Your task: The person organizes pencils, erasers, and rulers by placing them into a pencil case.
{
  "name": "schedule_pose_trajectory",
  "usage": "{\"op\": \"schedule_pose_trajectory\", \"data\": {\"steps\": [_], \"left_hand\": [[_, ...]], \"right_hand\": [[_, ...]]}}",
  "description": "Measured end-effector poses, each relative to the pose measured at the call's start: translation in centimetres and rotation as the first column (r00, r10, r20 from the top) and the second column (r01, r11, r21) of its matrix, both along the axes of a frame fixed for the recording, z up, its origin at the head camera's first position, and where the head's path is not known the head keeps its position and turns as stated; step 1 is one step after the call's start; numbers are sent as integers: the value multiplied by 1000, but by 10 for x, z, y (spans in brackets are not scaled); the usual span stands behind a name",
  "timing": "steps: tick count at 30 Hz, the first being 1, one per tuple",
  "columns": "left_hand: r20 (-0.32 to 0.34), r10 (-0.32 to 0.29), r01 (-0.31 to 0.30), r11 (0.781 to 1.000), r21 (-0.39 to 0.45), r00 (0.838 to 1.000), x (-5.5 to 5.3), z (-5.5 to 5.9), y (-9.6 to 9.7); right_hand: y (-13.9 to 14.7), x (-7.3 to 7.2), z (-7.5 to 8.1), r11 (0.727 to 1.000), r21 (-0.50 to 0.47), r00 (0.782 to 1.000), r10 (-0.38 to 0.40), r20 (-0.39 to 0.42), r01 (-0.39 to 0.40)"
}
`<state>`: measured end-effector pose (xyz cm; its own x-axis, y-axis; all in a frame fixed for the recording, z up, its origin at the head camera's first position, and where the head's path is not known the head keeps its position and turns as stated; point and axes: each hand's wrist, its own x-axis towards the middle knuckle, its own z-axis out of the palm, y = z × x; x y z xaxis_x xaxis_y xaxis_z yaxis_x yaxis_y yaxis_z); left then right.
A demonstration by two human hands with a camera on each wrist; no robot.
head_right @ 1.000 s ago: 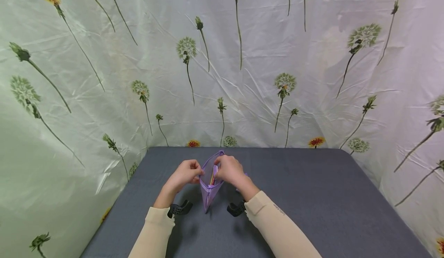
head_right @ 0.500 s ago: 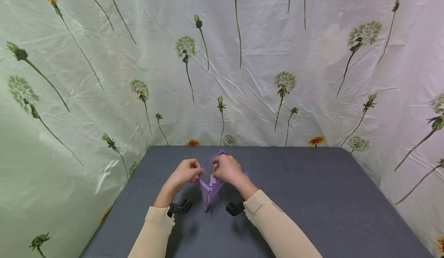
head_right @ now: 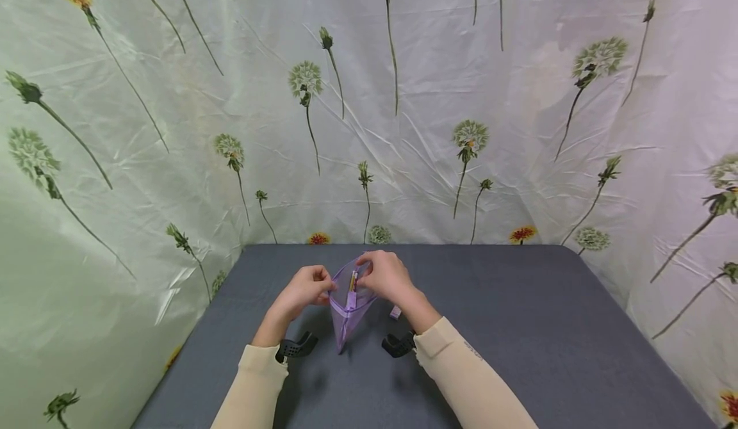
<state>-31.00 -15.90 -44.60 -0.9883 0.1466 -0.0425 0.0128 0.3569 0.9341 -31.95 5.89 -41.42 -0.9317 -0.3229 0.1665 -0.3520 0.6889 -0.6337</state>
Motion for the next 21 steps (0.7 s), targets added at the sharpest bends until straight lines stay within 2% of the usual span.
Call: {"op": "schedule_pose_trajectory", "data": {"steps": [11,21], "left_hand": [[2,-4,4,1000,14,1000,1,1,-1],[7,-5,5,1000,26,1000,2,3,0]], "right_hand": [[26,8,14,993,-103,998,-50,25,53],[44,8,7,989,-129,997,-72,32,76]]}}
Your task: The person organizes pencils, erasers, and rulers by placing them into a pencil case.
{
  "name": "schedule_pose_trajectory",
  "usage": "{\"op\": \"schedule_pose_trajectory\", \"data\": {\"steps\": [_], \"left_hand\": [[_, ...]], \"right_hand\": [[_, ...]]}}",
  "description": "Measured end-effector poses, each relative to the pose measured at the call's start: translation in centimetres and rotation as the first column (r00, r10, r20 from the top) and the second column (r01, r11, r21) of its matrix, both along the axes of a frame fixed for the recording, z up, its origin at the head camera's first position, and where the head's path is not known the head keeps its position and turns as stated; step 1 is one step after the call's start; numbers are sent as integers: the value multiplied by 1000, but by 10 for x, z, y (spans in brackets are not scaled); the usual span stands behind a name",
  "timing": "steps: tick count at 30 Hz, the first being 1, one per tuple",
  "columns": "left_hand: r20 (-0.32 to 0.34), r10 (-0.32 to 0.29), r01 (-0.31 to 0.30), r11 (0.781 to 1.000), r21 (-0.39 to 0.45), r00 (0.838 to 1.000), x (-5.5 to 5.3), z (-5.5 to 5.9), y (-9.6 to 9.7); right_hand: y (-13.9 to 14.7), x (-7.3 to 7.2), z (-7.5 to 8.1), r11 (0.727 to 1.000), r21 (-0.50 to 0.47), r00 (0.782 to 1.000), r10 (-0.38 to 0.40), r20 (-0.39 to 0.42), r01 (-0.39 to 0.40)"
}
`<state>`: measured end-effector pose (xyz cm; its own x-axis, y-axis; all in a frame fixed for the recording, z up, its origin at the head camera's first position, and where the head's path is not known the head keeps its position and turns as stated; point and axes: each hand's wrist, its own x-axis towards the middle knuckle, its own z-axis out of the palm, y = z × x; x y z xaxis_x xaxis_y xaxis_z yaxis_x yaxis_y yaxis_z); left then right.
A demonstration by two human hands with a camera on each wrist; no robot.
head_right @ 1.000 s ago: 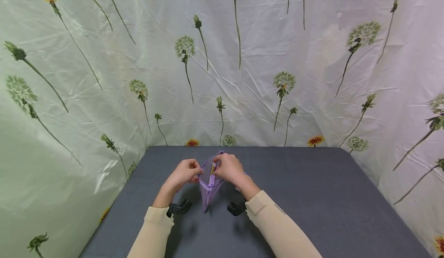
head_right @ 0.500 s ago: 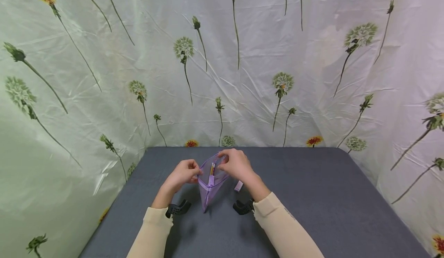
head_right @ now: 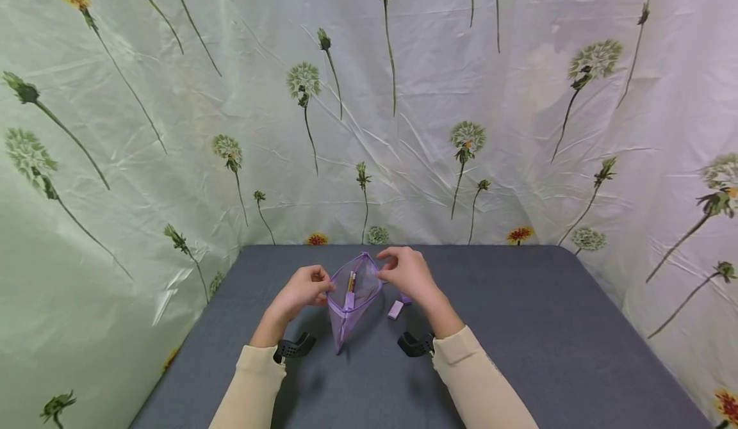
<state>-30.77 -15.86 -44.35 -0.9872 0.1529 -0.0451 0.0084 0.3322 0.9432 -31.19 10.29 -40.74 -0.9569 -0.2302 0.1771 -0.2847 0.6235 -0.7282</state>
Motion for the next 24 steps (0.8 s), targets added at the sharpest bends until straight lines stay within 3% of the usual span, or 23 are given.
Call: {"op": "schedule_pose_trajectory", "data": {"steps": [13,24], "left_hand": [[1,-7,7,1000,1,1000,0,-2,-1],[-1,2,-2,1000,-8,1000,0,0,0]], "right_hand": [[20,-9,-38,998,-4,997,-57,50,57],[27,-12,-53,998,1,994,-69,82,69]]}}
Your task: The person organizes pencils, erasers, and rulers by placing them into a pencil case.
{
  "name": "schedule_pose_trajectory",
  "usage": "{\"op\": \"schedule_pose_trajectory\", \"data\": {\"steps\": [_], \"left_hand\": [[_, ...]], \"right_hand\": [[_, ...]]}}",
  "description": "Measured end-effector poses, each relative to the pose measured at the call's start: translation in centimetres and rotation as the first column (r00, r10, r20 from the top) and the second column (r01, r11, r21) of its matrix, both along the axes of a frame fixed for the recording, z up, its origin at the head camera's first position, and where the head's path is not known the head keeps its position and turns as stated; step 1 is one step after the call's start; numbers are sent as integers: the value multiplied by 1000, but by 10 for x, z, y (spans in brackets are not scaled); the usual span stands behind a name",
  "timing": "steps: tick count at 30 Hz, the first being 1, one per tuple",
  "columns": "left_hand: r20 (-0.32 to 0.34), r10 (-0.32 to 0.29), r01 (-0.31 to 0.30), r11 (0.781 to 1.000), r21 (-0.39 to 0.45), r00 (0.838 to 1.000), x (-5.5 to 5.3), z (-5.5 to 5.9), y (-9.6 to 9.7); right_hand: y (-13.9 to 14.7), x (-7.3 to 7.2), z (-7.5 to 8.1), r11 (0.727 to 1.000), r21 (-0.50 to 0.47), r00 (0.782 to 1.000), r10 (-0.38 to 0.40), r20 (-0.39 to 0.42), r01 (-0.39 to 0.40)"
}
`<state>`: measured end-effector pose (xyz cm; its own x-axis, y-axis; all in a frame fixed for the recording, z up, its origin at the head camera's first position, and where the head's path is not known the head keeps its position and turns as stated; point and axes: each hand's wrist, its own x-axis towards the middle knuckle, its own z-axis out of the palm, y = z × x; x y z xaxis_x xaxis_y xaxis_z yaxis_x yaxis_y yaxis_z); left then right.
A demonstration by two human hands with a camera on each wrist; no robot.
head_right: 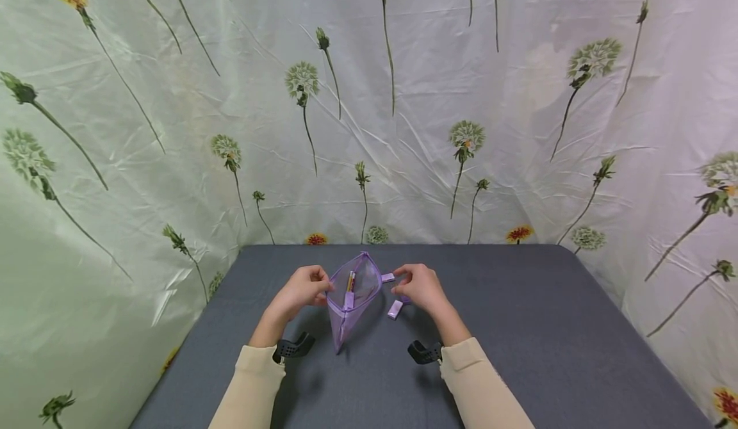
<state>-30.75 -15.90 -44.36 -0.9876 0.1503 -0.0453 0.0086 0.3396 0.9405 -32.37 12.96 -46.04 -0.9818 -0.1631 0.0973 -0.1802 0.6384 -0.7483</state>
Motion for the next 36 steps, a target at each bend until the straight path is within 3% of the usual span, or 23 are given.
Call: {"op": "schedule_pose_trajectory", "data": {"steps": [13,36], "left_hand": [[18,-7,7,1000,29,1000,-2,-4,0],[18,5,-5,1000,10,1000,-4,-5,-1]], "right_hand": [[2,2,-24,999,25,998,30,62,-32],[1,6,-39,996,72,998,59,23,-60]]}}
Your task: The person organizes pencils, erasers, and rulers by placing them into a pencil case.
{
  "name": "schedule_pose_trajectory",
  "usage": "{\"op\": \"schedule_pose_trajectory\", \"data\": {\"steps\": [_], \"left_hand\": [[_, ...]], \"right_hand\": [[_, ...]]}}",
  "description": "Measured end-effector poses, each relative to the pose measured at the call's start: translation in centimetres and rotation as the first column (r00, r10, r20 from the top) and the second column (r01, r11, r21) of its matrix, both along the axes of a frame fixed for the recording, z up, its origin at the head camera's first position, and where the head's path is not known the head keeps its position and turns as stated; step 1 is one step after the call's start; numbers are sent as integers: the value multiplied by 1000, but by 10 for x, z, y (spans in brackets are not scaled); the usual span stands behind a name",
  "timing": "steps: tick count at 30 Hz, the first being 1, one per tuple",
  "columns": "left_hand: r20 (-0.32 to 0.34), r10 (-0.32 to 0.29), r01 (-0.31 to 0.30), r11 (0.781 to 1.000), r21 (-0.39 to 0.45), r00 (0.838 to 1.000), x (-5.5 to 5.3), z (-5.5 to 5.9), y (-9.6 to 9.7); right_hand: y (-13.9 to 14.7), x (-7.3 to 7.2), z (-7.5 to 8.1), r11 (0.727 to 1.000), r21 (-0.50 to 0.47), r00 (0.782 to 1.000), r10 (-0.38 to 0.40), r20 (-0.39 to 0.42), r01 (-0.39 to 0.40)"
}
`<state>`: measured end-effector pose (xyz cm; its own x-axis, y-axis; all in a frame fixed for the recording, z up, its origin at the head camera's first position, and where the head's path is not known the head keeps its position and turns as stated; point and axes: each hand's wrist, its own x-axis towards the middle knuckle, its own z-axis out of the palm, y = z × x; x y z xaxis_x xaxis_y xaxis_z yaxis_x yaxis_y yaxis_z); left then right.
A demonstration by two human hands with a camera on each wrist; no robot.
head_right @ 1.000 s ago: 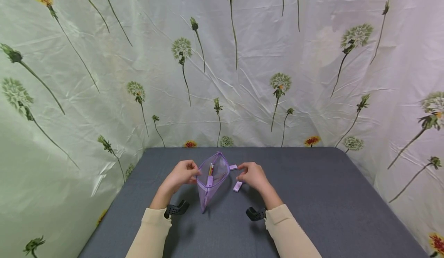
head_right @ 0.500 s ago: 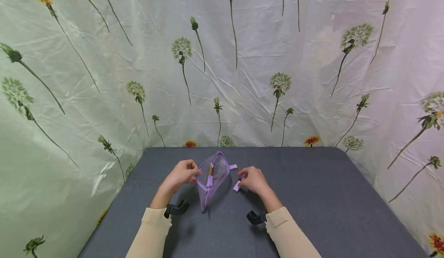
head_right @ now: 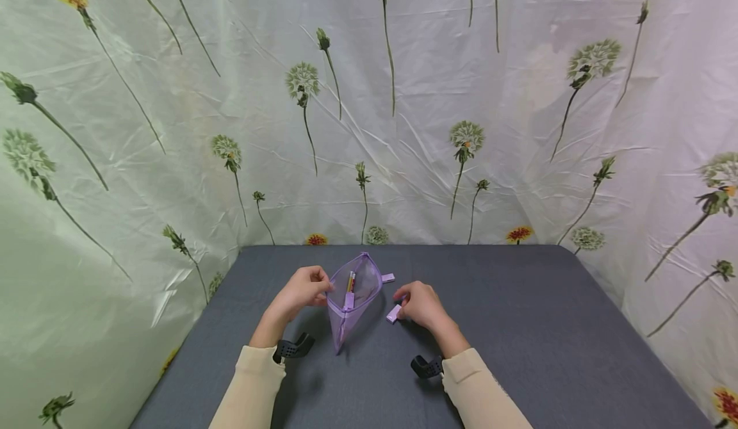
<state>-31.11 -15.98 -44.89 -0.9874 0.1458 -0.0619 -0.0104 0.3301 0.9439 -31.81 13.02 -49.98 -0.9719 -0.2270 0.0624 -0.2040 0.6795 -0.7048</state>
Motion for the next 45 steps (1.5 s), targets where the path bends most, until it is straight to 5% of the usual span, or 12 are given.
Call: {"op": "schedule_pose_trajectory", "data": {"steps": [23,45], "left_hand": [[1,-4,4,1000,-10,1000,1,5,-2],[-7,-23,23,1000,-3,1000,0,3,-4]], "right_hand": [[-1,5,1,991,137,994,27,-103,-13],[5,5,-4,995,82,993,73,-95,-65]]}}
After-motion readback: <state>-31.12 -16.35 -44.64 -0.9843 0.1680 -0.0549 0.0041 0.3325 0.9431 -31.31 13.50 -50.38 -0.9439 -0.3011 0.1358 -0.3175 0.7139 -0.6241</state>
